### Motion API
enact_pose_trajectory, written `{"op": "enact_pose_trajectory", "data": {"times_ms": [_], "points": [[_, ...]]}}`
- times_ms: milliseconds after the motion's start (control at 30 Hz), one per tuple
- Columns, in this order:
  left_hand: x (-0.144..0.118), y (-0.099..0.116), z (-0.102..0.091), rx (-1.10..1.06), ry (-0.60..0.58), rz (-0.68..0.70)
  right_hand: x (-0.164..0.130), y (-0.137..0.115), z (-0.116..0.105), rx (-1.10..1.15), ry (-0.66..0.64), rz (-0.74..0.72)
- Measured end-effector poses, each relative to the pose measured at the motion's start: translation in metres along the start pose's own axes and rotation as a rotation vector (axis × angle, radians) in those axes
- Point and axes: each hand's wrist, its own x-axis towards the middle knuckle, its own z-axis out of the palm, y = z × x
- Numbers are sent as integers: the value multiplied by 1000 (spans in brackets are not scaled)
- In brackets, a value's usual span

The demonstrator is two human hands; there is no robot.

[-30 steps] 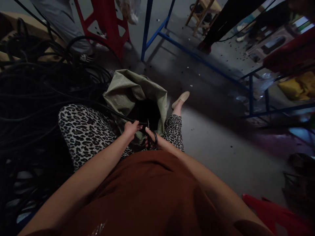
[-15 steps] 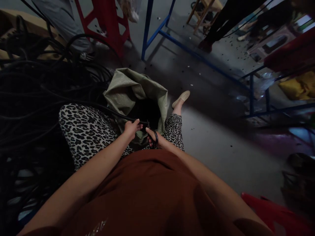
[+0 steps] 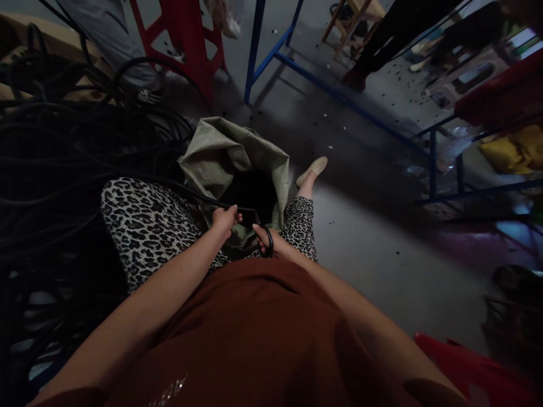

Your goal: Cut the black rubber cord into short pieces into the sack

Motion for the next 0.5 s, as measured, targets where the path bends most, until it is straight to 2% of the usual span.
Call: {"op": "enact_pose_trajectory", "data": {"times_ms": [267, 367, 500], "points": [[2, 1, 1, -51, 18, 17, 1, 9, -3, 17, -49, 28], [0, 2, 2, -51, 21, 16, -1, 9, -3, 15, -35, -49], [-2, 2, 2, -59, -4, 30, -2, 6, -2, 22, -138, -23]]}}
